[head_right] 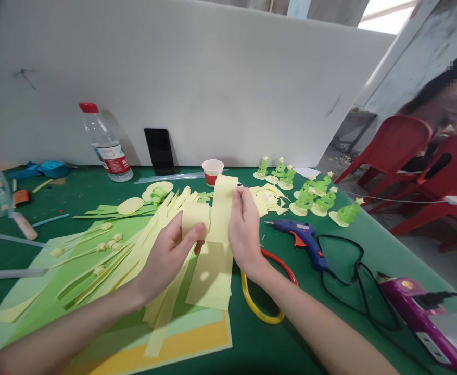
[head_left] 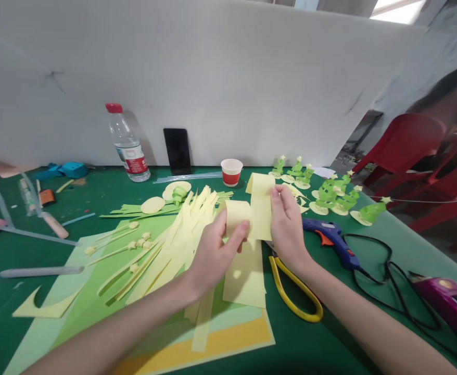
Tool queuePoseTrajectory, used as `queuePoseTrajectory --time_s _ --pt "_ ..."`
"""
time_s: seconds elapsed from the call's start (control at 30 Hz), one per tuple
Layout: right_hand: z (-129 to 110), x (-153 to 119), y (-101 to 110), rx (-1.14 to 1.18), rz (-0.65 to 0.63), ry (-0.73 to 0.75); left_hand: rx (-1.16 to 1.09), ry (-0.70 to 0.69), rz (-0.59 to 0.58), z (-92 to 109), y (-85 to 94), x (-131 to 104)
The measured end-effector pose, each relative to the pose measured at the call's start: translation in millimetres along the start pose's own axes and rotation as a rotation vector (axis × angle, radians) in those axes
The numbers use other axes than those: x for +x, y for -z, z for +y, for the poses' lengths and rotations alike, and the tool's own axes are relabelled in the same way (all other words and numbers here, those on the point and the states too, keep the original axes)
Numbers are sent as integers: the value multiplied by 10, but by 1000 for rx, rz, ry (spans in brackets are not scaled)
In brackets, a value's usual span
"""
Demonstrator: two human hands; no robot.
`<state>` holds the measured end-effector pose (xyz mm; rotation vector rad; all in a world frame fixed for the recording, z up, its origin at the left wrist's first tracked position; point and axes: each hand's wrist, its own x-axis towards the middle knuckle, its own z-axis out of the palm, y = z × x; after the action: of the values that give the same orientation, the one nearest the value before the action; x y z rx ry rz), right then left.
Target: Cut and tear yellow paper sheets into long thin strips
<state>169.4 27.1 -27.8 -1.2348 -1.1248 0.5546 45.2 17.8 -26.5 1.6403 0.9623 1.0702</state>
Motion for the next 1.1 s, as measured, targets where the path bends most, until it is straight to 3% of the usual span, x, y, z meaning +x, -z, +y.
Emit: queuePoseTrajectory --time_s 0.17,0.33,0.4,0.63,0.7,0.8,0.87,0.97,1.03,1.1 --pt "-20 -3 2 -31 84 43 19 -24 -12 -29 -12 -31" --pt "-1 71 47 19 137 -34 -2 -2 27 -45 -1 -13" --pt "-31 65 57 66 73 -111 -24 23 -6 -41 14 7" --pt "-182 -65 -8 118 -382 -387 -67 91 -268 -46 5 17" --pt "-177 -49 -12 95 -449 -443 -70 106 -318 -32 -11 4" --pt "-147 32 24 29 -441 -466 -47 118 -343 17 30 17" --pt "-130 105 70 -43 -394 -436 -22 103 -267 60 132 63" --pt "-117 196 142 -176 -401 -388 -17 40 -32 131 359 161" --pt "-109 220 175 -263 -493 -407 -56 -33 103 181 500 211" --pt "-97 213 193 -341 -625 -468 -84 -70 150 227 592 233"
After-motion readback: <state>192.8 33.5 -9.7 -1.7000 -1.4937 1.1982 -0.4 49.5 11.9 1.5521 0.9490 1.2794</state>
